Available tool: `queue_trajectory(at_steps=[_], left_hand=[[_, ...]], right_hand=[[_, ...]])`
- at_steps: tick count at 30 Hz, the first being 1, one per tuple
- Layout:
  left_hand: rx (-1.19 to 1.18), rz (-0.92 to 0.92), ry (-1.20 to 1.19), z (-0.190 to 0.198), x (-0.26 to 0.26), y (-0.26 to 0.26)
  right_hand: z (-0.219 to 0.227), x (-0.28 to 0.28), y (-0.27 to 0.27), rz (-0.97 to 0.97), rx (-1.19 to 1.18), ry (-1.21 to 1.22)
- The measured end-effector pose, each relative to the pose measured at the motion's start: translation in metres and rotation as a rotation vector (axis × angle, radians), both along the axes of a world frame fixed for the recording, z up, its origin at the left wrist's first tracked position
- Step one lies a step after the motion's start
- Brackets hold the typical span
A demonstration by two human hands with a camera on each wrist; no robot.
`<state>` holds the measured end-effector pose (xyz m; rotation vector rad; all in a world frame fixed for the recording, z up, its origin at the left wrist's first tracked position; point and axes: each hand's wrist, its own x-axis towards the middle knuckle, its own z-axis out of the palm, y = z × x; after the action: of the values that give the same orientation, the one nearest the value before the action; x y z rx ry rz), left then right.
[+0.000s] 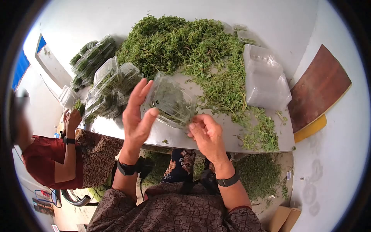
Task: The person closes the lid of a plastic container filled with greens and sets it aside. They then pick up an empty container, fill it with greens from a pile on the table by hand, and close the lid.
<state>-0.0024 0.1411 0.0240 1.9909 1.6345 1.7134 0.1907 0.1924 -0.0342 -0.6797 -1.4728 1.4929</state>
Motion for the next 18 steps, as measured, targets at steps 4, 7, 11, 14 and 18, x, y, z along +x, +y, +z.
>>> queue_trajectory(at_steps=[4, 7, 11, 14, 18], left_hand=[[-0.050, 0.095, 0.144, -0.003, 0.016, 0.015], [-0.062, 0.058, 0.013, -0.002, 0.020, 0.017], [0.125, 0.062, 0.479, 0.009, 0.032, 0.013], [0.054, 0.020, 0.063, -0.010, 0.016, 0.025], [-0.235, 0.046, -0.262, 0.003, 0.013, 0.010]], right_hand=[[-0.002, -0.001, -0.003, -0.023, 0.020, -0.024], [0.004, -0.001, -0.002, -0.030, -0.011, -0.027], [0.000, -0.004, 0.003, 0.008, 0.113, -0.221], [0.004, -0.003, -0.001, 0.005, -0.021, -0.115], [-0.006, -0.001, 0.001, 0.043, 0.056, -0.113]])
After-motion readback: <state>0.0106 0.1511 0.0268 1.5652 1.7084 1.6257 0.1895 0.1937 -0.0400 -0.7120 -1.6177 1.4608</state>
